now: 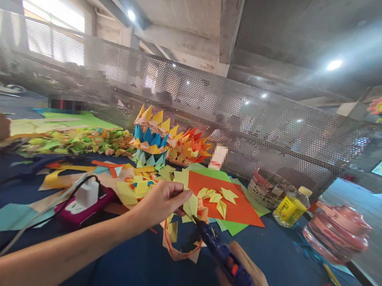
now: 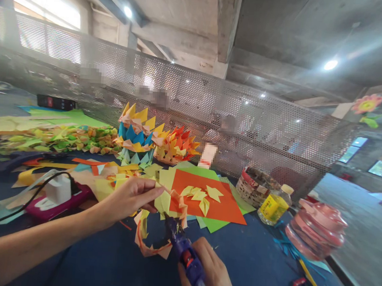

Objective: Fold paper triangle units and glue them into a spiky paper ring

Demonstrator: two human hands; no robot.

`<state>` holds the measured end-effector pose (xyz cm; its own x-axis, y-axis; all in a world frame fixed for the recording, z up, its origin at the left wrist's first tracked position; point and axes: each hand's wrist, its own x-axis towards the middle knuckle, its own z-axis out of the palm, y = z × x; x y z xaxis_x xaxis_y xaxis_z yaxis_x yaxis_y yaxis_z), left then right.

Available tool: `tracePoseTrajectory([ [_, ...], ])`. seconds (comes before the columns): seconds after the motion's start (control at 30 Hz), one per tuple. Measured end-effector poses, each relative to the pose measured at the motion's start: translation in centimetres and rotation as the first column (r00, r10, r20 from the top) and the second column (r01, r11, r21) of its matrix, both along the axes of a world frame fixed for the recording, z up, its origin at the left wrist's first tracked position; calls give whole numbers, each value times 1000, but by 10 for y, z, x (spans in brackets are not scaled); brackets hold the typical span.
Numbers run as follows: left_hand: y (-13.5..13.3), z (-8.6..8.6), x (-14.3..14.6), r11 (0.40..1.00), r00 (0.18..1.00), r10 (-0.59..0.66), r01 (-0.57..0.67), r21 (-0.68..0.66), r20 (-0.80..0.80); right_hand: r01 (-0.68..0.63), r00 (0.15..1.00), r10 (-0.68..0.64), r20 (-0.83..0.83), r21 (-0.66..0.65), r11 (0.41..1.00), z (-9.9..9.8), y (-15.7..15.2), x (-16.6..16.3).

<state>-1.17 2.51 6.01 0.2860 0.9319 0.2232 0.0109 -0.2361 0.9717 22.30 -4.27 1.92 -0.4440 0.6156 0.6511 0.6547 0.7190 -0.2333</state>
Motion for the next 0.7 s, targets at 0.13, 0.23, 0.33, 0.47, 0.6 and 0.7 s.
tracePoseTrajectory([
  [0.13,0,2,-1,1000,1000,-3,3,-18,-8,16,1000,-16,9,-1,1000,1,0,2],
  [0.23,-1,3,-2,1000,1000,-6,5,-19,-9,20,1000,-21,22,33,999,2,0,2],
  [0.33,-1,4,-3,1000,1000,11,-11,-16,1,19,999,-20,30,46,999,2,-1,1],
  [0.47,-1,6,-4,999,1000,8,-7,-32,10,25,999,-26,37,28,999,0,-1,2],
  [0.6,-2,9,-5,999,1000,7,-7,-35,2,42,998,-43,48,10,999,-2,-1,4],
  [0.7,-2,11,-6,999,1000,18,-18,-31,-4,50,997,-49,65,-17,999,-1,-1,4],
])
